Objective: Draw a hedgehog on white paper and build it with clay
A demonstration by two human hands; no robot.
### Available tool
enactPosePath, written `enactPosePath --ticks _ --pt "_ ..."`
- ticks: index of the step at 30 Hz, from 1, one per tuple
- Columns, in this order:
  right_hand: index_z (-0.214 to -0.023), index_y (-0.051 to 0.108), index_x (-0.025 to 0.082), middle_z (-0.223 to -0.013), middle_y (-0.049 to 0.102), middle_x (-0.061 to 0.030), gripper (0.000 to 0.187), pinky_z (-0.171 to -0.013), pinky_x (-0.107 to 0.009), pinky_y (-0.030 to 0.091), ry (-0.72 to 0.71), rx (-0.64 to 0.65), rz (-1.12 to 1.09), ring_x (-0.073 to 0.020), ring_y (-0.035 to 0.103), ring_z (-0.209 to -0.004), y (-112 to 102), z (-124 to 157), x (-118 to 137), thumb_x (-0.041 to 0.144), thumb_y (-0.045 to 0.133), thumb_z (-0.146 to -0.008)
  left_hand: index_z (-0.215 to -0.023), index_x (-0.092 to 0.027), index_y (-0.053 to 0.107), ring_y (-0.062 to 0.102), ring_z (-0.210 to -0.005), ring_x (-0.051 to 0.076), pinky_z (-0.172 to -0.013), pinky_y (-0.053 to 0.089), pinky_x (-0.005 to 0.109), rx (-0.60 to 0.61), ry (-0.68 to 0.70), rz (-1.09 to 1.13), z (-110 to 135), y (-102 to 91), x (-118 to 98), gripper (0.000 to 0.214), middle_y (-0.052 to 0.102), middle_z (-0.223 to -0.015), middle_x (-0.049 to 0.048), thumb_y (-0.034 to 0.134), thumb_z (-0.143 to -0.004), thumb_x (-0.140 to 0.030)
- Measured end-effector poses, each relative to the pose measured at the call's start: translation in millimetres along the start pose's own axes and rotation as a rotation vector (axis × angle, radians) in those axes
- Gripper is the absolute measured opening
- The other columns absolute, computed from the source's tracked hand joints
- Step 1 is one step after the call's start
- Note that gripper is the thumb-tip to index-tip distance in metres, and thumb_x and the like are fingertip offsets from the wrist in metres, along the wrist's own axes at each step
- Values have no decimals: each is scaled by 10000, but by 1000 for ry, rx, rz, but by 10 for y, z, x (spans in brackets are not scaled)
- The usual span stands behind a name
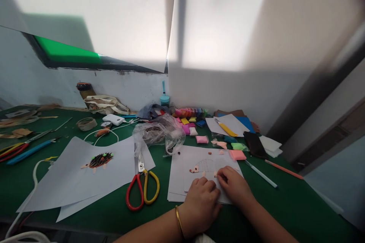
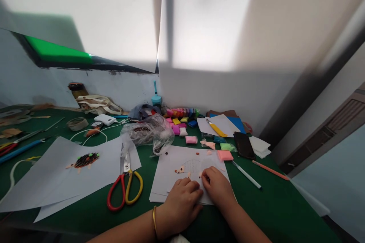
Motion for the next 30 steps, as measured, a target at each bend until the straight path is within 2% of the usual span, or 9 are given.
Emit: enactPosePath --ticks 14,30 --pt "-731 590 231 -818 625 -28 183 -713 -312 404 -50 -29 76 -195 579 -809 31 12 62 234 455 -855 -973 -198 573 474 -966 258 -847 382 409 6 0 -21 5 -26 -9 223 585 -1028 67 634 -801 -328" --pt "-819 627 228 -886 640 -39 132 -757 -313 438 -34 -1 41 -206 588 -874 21 85 41 261 500 -817 -1078 -204 567 479 -983 247 -866 391 412 -2 5 -11 16 -18 -2 291 593 -1066 56 616 -827 -342"
Point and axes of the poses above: each hand's wrist, its own z-axis away from the middle knuckle, its own y-axis out of the palm, x = y × z, the point moved 7 cm from there along -z, towards the middle knuckle
